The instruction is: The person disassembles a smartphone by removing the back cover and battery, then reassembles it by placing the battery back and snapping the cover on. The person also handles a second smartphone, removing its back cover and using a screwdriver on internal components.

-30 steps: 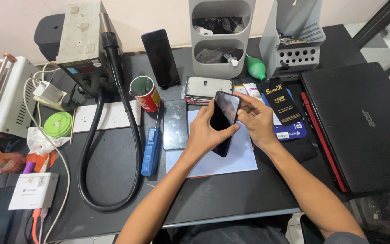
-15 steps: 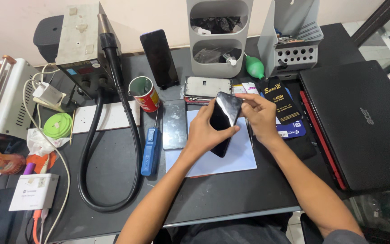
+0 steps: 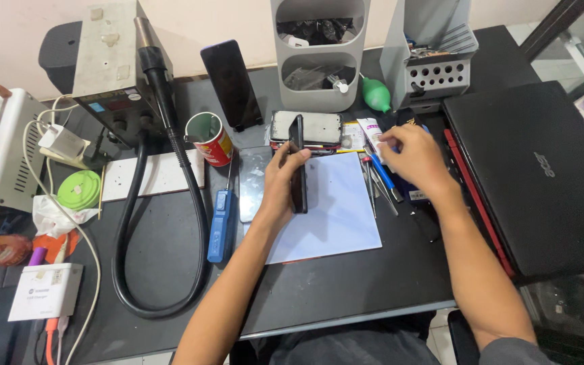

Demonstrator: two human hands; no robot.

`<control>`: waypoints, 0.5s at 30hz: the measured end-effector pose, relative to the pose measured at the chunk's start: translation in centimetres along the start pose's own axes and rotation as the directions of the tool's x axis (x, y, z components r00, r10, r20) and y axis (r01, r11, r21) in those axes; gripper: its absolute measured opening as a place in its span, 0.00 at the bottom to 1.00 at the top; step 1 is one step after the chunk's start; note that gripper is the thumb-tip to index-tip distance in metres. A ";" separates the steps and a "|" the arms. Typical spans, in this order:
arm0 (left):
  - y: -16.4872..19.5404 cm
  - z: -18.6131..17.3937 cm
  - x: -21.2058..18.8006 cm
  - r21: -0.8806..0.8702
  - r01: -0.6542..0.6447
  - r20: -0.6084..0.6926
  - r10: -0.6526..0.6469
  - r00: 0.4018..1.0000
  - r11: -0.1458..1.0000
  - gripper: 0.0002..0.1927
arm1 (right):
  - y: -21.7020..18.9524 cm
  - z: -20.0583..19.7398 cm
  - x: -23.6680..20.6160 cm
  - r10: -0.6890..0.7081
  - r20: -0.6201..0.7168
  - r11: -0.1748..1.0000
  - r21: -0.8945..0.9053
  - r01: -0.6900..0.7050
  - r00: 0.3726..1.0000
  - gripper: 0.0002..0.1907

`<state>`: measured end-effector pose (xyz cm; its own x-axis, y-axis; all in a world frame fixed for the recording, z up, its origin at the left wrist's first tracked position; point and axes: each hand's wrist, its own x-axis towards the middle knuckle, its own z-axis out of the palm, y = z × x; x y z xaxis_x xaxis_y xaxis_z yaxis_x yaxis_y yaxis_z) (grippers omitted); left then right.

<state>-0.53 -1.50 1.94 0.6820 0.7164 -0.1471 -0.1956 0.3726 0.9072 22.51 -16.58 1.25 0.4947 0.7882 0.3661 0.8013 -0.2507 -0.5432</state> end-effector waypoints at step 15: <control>-1.0 -1.5 1.6 -0.238 0.121 -0.106 -0.149 0.983 0.964 0.22 | -0.1 1.1 -0.3 0.037 -0.036 0.998 -0.053 -0.038 0.999 0.17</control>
<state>-0.35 0.14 0.17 0.6251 0.7111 -0.3219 -0.2739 0.5861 0.7626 21.94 -16.18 0.37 0.5356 0.7575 0.3733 0.7985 -0.3103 -0.5159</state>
